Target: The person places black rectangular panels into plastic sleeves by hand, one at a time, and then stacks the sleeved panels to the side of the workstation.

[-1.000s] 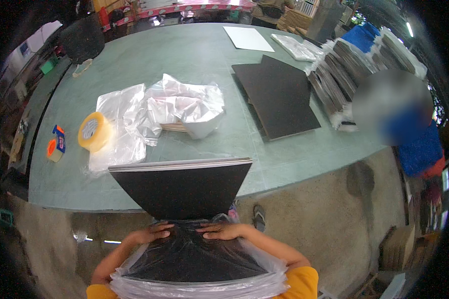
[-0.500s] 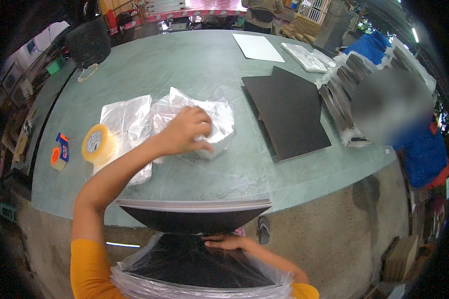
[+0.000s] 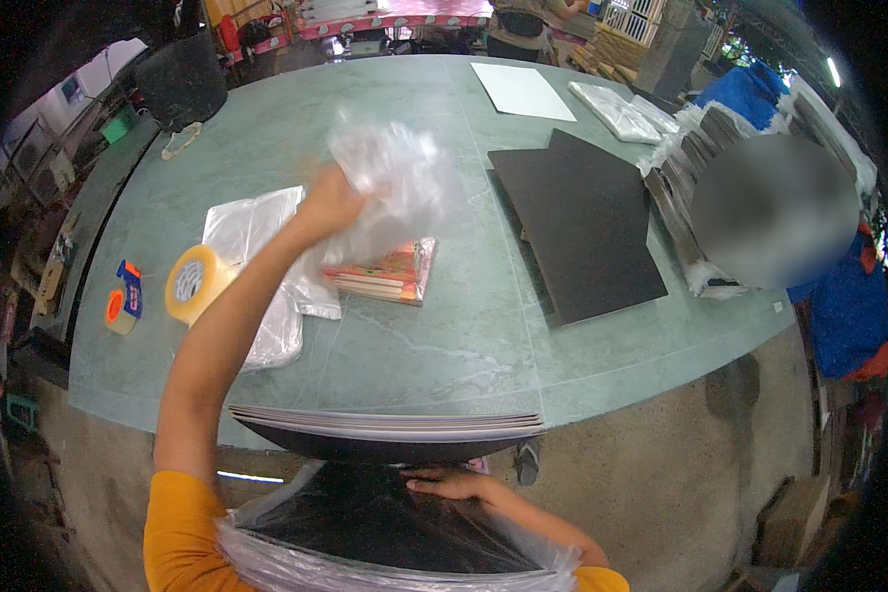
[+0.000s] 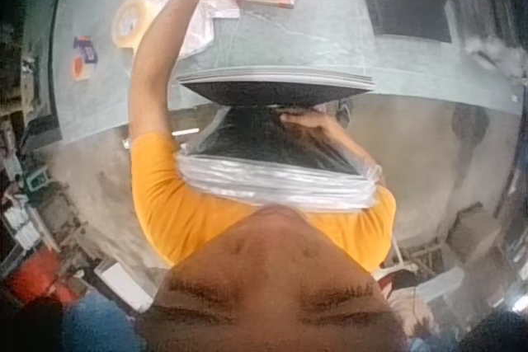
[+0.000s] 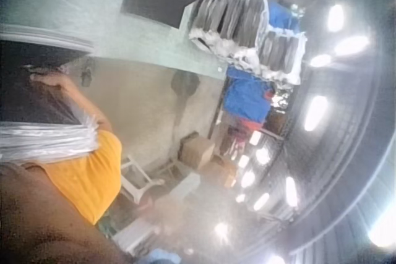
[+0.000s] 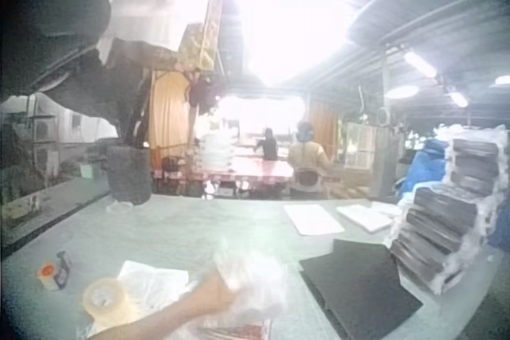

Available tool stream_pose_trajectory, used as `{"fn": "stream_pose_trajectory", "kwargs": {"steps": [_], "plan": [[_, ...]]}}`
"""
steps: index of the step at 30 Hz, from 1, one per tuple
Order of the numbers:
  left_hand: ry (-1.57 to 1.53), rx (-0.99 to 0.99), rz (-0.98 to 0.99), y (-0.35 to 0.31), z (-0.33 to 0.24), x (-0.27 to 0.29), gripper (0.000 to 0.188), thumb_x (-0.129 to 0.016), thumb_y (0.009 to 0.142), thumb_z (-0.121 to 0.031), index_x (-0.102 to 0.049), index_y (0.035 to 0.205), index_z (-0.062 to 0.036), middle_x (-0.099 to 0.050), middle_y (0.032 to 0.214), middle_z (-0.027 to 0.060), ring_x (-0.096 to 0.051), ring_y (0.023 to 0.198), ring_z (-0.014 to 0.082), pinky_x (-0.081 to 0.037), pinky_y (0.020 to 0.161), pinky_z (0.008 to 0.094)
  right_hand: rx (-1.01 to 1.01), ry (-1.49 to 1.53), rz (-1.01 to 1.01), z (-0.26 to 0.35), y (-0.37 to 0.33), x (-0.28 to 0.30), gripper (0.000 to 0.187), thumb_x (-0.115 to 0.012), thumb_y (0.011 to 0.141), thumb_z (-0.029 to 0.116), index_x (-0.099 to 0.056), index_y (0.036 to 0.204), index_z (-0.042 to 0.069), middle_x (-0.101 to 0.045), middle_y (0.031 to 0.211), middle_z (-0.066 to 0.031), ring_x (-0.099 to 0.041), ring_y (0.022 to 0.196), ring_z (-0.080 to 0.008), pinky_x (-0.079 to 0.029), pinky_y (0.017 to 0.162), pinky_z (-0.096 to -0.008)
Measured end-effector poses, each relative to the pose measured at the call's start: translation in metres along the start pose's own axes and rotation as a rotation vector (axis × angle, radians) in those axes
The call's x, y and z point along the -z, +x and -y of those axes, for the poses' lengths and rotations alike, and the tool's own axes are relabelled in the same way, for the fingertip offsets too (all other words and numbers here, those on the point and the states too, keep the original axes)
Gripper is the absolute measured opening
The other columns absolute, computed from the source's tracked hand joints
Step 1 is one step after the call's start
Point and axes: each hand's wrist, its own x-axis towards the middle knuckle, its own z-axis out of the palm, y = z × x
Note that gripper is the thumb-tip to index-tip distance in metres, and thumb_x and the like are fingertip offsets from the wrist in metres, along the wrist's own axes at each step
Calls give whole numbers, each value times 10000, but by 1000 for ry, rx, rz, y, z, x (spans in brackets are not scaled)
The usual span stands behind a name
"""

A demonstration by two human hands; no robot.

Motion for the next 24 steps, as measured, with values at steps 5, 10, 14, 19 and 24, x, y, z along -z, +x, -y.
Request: {"fn": "stream_pose_trajectory", "kwargs": {"steps": [5, 10, 14, 19, 24], "plan": [[34, 348, 322, -14, -7, -1, 389, -639, 718, -306, -563, 919, 19, -595, 795, 106, -553, 726, 169, -430, 648, 297, 230, 52, 133, 45, -32, 27, 481, -432, 852, 386, -406, 1220, 78, -427, 1210, -183, -405, 1126, -296, -306, 941, -330], [-88, 278, 237, -21, -9, 17, 325, -649, 714, -297, -598, 821, 6, -588, 734, 63, -533, 682, 134, -422, 616, 283, 997, 266, -303, 131, -157, 140, 400, -529, 810, 291, -520, 1072, -10, -570, 967, -149, -548, 850, -233, -438, 720, -321], [46, 234, 291, -12, 6, -10, 300, -640, 724, -286, -601, 829, -8, -596, 732, 62, -529, 685, 125, -420, 626, 279, 101, 297, -1110, 140, -88, 209, 451, -542, 788, 334, -489, 1027, -44, -574, 796, -70, -466, 510, -81, -407, 493, -209], [-209, 276, 121, -27, 30, -2, 238, -560, 789, -237, -605, 829, -6, -609, 772, 80, -533, 712, 140, -421, 656, 283, 299, 837, -836, 130, 11, 246, 349, -585, 779, 225, -474, 979, -39, -541, 802, -76, -501, 579, -112, -444, 518, -231], [-835, 741, -384, -40, 92, 93, 289, -426, 864, -225, -552, 850, 34, -566, 769, 131, -512, 759, 199, -424, 680, 296, 296, 1123, -833, 105, 17, 258, 196, -532, 811, 156, -484, 916, -2, -524, 783, -59, -517, 644, -127, -466, 568, -242]]}}
